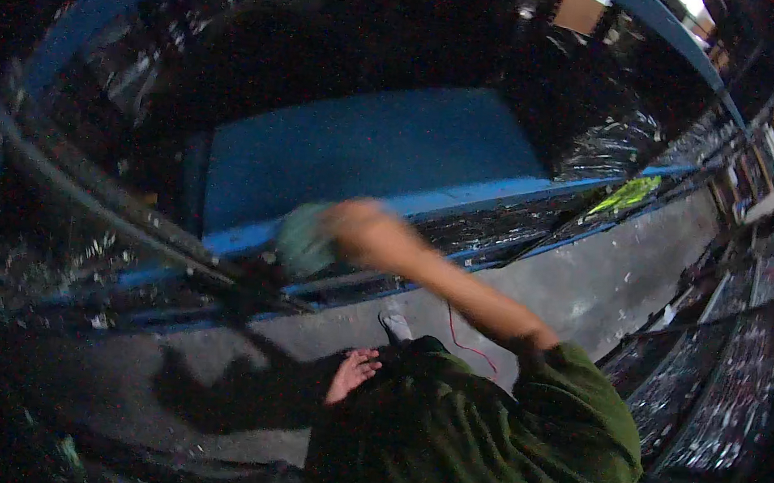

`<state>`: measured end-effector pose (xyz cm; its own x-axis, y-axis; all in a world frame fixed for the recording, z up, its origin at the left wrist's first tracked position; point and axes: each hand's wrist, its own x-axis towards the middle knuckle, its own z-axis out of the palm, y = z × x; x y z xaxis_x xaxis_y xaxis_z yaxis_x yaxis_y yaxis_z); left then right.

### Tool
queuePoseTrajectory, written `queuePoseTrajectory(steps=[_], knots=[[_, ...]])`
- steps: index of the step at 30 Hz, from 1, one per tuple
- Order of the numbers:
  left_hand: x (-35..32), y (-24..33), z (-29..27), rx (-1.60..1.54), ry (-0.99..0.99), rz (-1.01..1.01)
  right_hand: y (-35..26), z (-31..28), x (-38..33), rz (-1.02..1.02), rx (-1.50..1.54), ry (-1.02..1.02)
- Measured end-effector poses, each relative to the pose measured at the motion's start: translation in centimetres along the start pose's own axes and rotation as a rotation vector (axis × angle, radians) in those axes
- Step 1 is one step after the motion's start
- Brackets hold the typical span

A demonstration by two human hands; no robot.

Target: The person walks to a bathroom, fills a bucket with water using a dipper, washes a cloth, and then wipes the exterior of their sandals while wearing them.

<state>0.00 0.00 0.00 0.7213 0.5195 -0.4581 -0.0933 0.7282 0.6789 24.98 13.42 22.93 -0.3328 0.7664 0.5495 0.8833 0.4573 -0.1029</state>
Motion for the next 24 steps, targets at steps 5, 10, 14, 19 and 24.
queuePoseTrajectory(steps=[5, 10, 14, 19, 24], knots=[[0.3, -1.5, -0.7, -0.088, -0.063, -0.065, 19.4, -11.5, -16.3, 0.741, -0.824, 0.273], [-1.8, 3.1, 1.9, 0.030, -0.004, 0.033, 19.9, -1.2, -11.1, 0.816, -0.452, 0.312], [0.2, 3.8, 3.0, 0.015, 0.153, 0.134, -2.5, 5.8, 0.9, 0.423, 0.028, 0.203], [3.3, 2.1, 3.3, 0.031, 0.132, 0.074, -7.6, 6.3, 0.4, -0.016, 0.271, 0.281], [4.7, -1.2, 2.4, 0.275, 0.195, -0.093, 5.1, -2.9, -17.3, 0.316, 0.009, 0.296]])
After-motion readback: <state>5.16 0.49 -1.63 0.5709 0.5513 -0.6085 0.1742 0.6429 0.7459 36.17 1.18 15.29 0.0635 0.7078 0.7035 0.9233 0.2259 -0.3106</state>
